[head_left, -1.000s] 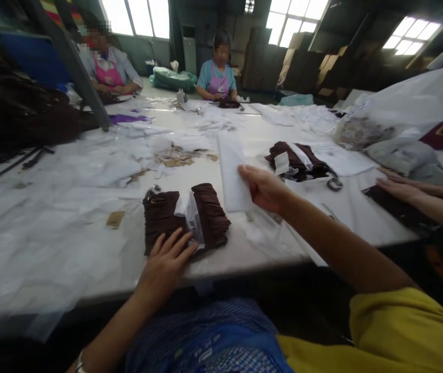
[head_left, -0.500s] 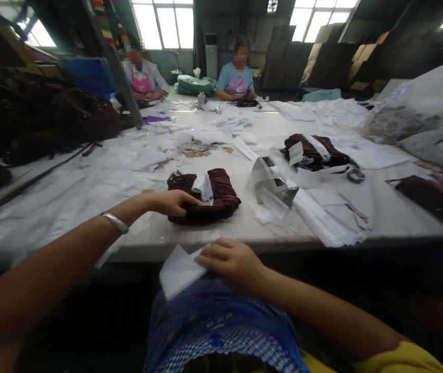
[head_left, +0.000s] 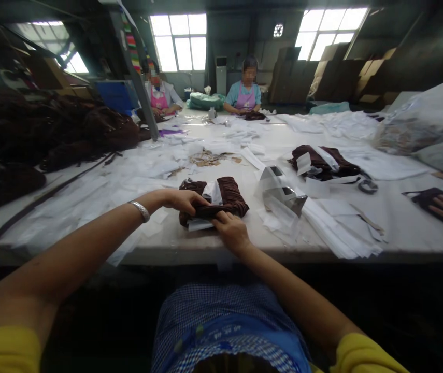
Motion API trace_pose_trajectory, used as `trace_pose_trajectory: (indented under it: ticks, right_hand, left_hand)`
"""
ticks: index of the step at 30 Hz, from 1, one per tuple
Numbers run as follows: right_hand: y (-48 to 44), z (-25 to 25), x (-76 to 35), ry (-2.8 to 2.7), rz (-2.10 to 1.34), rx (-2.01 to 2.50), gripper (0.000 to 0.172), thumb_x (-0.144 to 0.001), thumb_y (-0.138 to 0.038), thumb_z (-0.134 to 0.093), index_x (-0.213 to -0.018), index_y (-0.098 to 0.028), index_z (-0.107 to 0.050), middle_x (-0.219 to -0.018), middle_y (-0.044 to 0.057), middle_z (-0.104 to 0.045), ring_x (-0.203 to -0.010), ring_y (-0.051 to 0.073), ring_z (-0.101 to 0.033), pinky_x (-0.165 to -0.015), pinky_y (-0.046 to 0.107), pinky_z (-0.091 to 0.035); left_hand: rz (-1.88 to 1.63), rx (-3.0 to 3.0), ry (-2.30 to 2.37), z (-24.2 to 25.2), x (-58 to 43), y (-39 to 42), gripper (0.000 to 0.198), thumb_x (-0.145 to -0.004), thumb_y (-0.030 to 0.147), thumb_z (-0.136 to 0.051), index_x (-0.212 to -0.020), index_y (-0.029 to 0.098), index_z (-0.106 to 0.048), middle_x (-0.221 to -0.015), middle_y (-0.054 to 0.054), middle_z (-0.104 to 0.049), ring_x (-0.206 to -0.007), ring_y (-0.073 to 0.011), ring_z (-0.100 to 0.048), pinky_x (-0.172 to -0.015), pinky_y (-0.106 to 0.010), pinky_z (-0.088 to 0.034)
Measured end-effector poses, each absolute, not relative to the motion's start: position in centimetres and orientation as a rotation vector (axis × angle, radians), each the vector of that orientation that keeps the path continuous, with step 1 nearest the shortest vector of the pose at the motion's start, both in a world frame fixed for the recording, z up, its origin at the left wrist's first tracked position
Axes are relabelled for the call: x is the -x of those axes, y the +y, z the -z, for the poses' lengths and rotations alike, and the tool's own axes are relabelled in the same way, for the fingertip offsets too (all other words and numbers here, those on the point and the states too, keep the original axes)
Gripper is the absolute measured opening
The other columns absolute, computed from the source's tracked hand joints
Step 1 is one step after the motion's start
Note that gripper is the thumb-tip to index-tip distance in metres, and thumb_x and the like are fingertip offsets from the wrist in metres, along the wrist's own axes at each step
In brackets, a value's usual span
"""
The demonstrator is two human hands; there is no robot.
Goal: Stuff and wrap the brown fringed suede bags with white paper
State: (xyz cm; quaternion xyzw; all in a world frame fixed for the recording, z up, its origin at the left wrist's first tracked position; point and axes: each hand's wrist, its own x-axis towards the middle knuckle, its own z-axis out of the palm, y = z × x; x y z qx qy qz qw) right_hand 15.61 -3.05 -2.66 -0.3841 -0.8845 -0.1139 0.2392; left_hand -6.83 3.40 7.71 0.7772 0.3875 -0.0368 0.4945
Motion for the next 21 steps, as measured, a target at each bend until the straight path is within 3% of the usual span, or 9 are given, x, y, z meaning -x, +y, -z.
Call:
trace_pose_trajectory:
  ticks: [6,10,13,17,19,21]
  right_hand:
    - [-4.3,4.3,-16.3,-2.322,0.133,1.013,0.03,-0.095,-0.014,-0.053,-0.123,-0.017,-0.064,-0.115,0.012,-0.067,-0.097,0.022,-0.062,-0.08,0.03,-0.05]
    - [-4.5,5.0,-16.4,-2.259,0.032,1.078,0.021,-0.096,-0.014,-0.051,-0.107,-0.018,-0.067,-0.103,0.009,-0.068,-0.089,0.02,-0.065,-0.075,0.026,-0.051]
    - [-4.4,4.9,-16.3,-2.244,-0.04,1.16,0.02,-0.094,-0.011,-0.05,-0.103,-0.017,-0.066,-0.1,0.009,-0.067,-0.081,0.019,-0.065,-0.071,0.026,-0.052]
    - [-5.4,4.9,-17.9,-2.286,-0.109,0.966,0.02,-0.094,-0.016,-0.053,-0.11,-0.017,-0.066,-0.117,0.011,-0.066,-0.102,0.022,-0.063,-0.092,0.033,-0.053]
    - [-6.2,5.3,-19.5,-2.32,-0.096,0.826,0.023,-0.096,-0.026,-0.056,-0.114,-0.016,-0.065,-0.125,0.012,-0.064,-0.116,0.025,-0.058,-0.103,0.039,-0.048]
    - [-7.0,6.0,-21.2,-2.42,-0.07,0.694,0.037,-0.094,-0.036,-0.06,-0.125,-0.015,-0.061,-0.134,0.013,-0.06,-0.127,0.027,-0.051,-0.111,0.045,-0.042]
  left_hand:
    - [0.079,-2.077,0.942,-7.5,6.8,2.3,0.072,-0.068,0.01,-0.055,-0.138,0.025,-0.055,-0.121,0.001,-0.07,-0.105,-0.0207,-0.065,-0.093,-0.03,-0.05]
    - [-0.091,-2.364,0.962,-5.7,6.4,0.2,0.055,-0.079,0.025,-0.064,-0.134,0.026,-0.06,-0.134,-0.001,-0.064,-0.122,-0.0232,-0.059,-0.107,-0.032,-0.042]
    - [-0.274,-2.603,1.206,-2.7,5.6,-2.1,0.055,-0.083,0.036,-0.067,-0.136,0.027,-0.058,-0.143,-0.007,-0.057,-0.13,-0.0269,-0.054,-0.108,-0.037,-0.043]
    - [-0.432,-2.849,1.478,1.1,4.2,-4.8,0.048,-0.09,0.021,-0.058,-0.137,0.023,-0.056,-0.145,-0.01,-0.053,-0.136,-0.0315,-0.047,-0.106,-0.047,-0.046]
    - [-0.49,-2.974,1.534,2.1,3.5,-5.7,0.045,-0.092,0.015,-0.052,-0.136,0.019,-0.057,-0.145,-0.012,-0.053,-0.139,-0.0341,-0.041,-0.112,-0.057,-0.036]
    - [-0.575,-3.053,1.593,2.6,2.7,-6.3,0.044,-0.093,0.012,-0.047,-0.136,0.017,-0.056,-0.146,-0.014,-0.051,-0.143,-0.0352,-0.035,-0.116,-0.064,-0.023]
